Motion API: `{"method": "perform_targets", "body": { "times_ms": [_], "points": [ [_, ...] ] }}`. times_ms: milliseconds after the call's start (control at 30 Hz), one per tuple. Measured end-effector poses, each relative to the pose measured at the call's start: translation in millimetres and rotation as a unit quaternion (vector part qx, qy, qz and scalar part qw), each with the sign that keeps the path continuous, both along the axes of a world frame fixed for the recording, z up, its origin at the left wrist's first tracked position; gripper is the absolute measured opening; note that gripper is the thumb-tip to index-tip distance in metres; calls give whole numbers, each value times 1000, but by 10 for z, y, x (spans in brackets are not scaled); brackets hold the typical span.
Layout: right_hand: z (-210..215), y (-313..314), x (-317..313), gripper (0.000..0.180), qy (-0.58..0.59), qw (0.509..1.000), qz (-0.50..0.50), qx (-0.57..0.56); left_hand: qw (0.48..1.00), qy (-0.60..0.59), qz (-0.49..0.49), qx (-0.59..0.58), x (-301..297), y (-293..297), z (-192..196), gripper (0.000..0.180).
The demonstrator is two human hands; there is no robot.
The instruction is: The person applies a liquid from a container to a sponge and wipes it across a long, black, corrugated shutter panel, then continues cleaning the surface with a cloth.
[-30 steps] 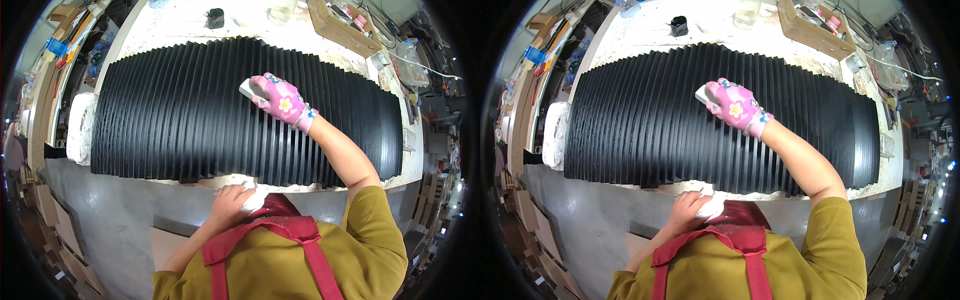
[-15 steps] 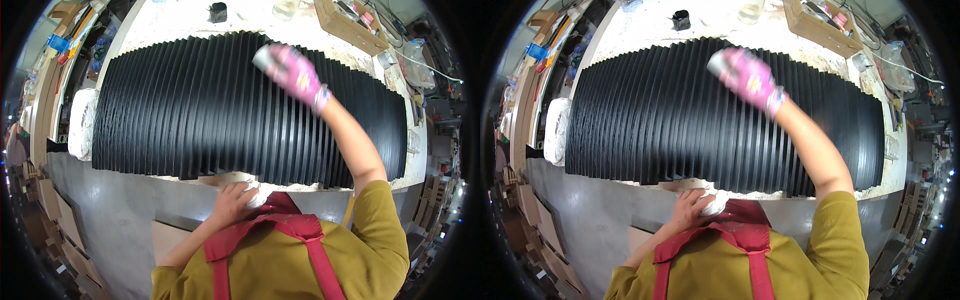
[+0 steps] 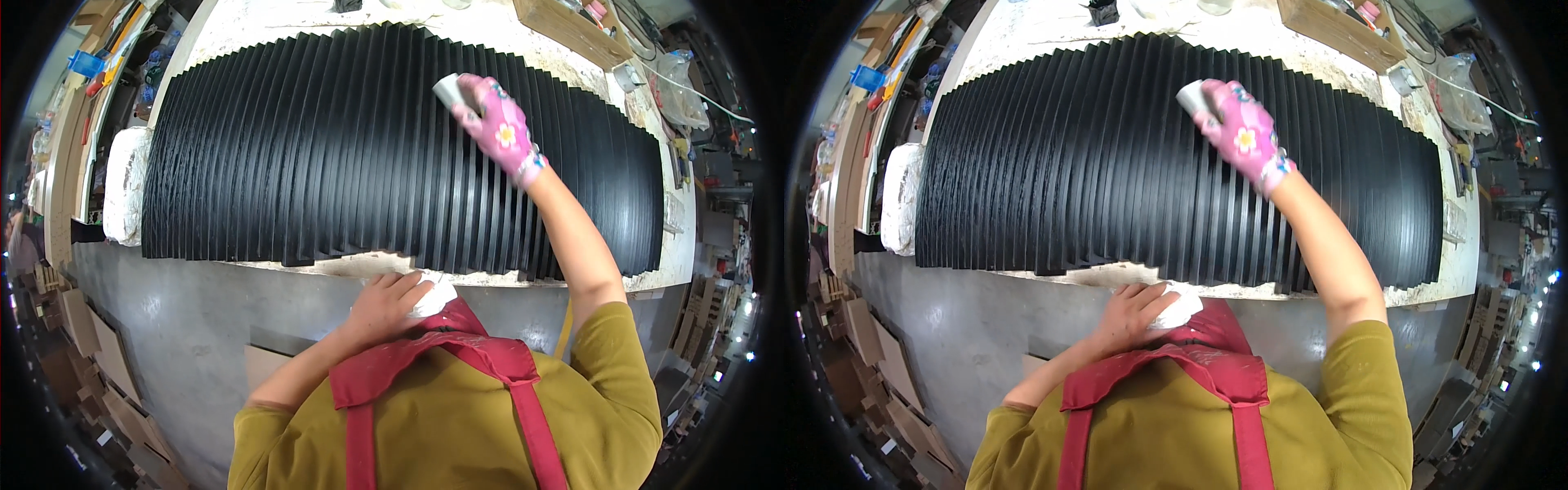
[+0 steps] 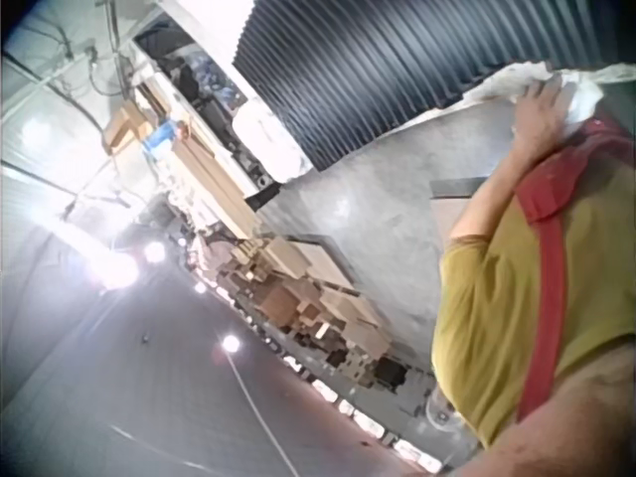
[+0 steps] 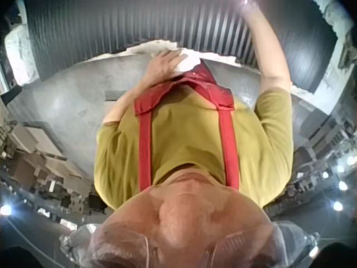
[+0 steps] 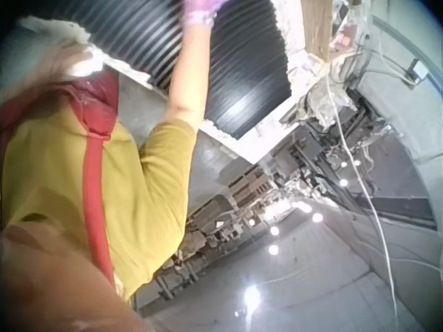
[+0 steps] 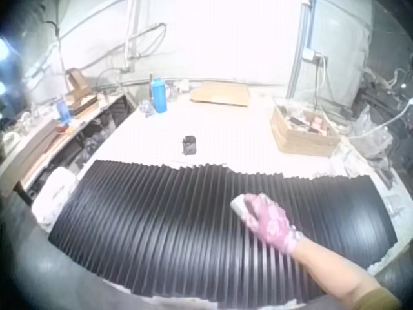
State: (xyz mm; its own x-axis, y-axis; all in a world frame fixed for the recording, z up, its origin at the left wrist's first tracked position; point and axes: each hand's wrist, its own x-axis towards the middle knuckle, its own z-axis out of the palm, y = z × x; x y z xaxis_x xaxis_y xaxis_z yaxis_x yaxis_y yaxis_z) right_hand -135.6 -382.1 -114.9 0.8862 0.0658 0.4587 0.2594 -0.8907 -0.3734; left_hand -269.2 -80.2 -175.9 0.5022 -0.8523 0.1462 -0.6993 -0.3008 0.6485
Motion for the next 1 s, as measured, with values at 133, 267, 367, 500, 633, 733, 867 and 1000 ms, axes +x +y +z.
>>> {"method": "perform_targets", "body": {
  "times_ms": [133, 267, 367, 500, 633, 733, 867, 1000],
  "points": [
    [54, 519, -453, 31, 82, 991, 76, -70, 1000, -16, -8, 8, -8, 64, -38, 64],
    [137, 495, -666, 40, 93, 981, 162, -51, 1000, -27, 0, 5, 0, 39, -24, 59],
    [-6, -340, 53, 39, 17, 999, -46, 24, 999, -40, -32, 8, 44, -64, 69, 59],
    [-74, -259, 140, 35, 52, 994, -58, -77, 999, -42, -28, -8, 50, -102, 37, 59],
    [91, 192, -453, 36, 163, 984, 65, -34, 1000, -24, 10, -2, 10, -96, 33, 58],
    [87, -266, 29, 38, 54, 999, 7, -3, 1000, -26, -3, -12, 25, -143, 78, 58],
    [-108, -499, 216, 35, 64, 987, -114, -97, 998, -45, -49, -8, 34, -241, 78, 58],
    [99, 183, -728, 47, 96, 991, 60, -72, 999, -40, -3, -27, -7, -161, -12, 57]
  ]
}}
